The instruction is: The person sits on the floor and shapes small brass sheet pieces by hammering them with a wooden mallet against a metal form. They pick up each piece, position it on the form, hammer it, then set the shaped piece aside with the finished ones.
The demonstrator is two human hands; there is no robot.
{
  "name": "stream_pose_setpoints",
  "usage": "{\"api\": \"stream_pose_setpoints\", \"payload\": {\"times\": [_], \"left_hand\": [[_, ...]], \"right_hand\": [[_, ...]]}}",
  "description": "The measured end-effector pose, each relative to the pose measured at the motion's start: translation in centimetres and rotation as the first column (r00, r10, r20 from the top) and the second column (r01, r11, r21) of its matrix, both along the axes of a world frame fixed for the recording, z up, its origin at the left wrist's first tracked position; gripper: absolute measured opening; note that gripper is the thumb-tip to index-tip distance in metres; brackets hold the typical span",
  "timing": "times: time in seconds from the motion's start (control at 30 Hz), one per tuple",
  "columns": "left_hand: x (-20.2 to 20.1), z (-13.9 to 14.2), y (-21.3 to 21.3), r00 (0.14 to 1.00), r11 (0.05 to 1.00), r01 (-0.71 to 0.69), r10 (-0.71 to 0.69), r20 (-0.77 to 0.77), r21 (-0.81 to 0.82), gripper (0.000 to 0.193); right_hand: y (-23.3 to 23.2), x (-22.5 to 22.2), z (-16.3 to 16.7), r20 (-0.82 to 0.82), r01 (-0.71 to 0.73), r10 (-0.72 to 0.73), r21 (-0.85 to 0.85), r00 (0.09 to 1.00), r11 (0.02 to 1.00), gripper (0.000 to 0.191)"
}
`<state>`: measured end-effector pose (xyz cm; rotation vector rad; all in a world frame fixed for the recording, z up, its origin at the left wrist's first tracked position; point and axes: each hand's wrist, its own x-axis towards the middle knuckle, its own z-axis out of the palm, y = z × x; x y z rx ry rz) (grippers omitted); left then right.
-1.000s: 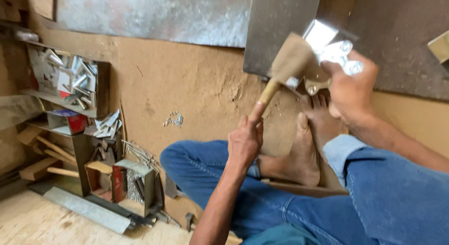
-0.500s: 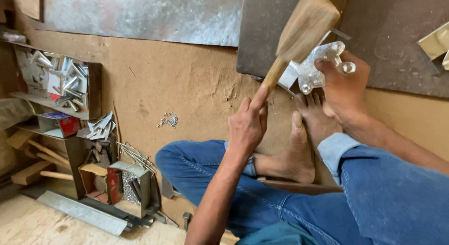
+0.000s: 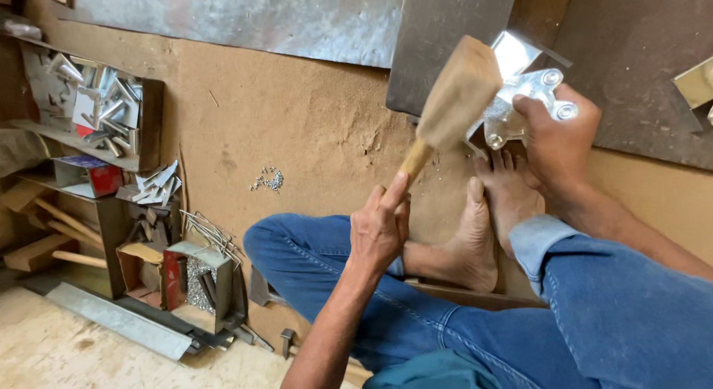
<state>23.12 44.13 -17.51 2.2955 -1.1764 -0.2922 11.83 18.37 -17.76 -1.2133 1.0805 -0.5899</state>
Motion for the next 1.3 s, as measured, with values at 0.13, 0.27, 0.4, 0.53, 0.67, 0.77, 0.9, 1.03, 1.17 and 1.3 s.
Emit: {"api": "stream_pose_setpoints", "payload": {"times": [0.13, 0.27, 0.4, 0.53, 0.67, 0.77, 0.9, 1.03, 1.17, 1.3], "left_hand": [[-0.5, 0.6, 0.3, 1.000, 0.999, 0.002, -0.001, -0.029, 0.040, 0.062], [-1.2, 0.9, 0.2, 1.000, 0.995, -0.004, 0.002, 0.021, 0.096, 0.056], [-1.0, 0.4, 0.0, 0.999, 0.994, -0.044, 0.045, -0.007, 0.100, 0.061], [-0.3, 0.0, -0.9, 0.999, 0.987, -0.015, 0.008, -0.040, -0.163, 0.063], [0.2, 0.2, -2.9, 0.999, 0.992, 0.024, -0.020, -0.035, 0.127, 0.064], [0.4, 0.6, -4.3, 0.998, 0.999, 0.022, -0.024, -0.053, -0.024, 0.065], [0.7, 0.8, -5.4, 0.997, 0.998, 0.060, -0.060, -0.047, 0.005, 0.064], [0.9, 1.1, -6.2, 0.991, 0.988, 0.048, -0.065, -0.114, -0.148, 0.064], [0.8, 1.6, -6.8, 0.996, 0.993, 0.077, -0.082, -0.044, -0.093, 0.064], [0.7, 1.8, -7.2, 0.997, 0.994, 0.077, -0.074, -0.032, 0.084, 0.063]], "right_hand": [[-0.1, 0.1, 0.3, 0.010, 0.060, -0.061, 0.077, 0.998, 0.995, 0.010], [0.1, -0.1, -0.2, 0.046, -0.012, 0.013, -0.013, 0.999, 1.000, 0.011], [0.0, -0.6, -1.5, 0.112, 0.074, -0.082, 0.070, 0.990, 0.995, 0.013], [-0.3, -0.9, -2.8, 0.153, 0.007, -0.016, 0.059, 0.988, 0.998, 0.014], [-0.3, -1.0, -2.9, 0.239, 0.018, -0.043, 0.105, 0.970, 0.994, 0.019], [-0.2, -1.1, -2.7, 0.162, -0.016, 0.008, 0.048, 0.987, 0.999, 0.019], [-0.2, -1.5, -3.1, 0.124, -0.038, 0.031, 0.049, 0.992, 0.998, 0.019], [-0.4, -1.5, -4.3, 0.236, -0.018, -0.004, 0.091, 0.972, 0.996, 0.020], [-0.3, -1.8, -5.6, 0.231, -0.021, -0.037, 0.247, 0.972, 0.969, 0.015], [-0.4, -2.4, -7.4, 0.316, -0.009, -0.052, 0.188, 0.947, 0.982, 0.017]]}}
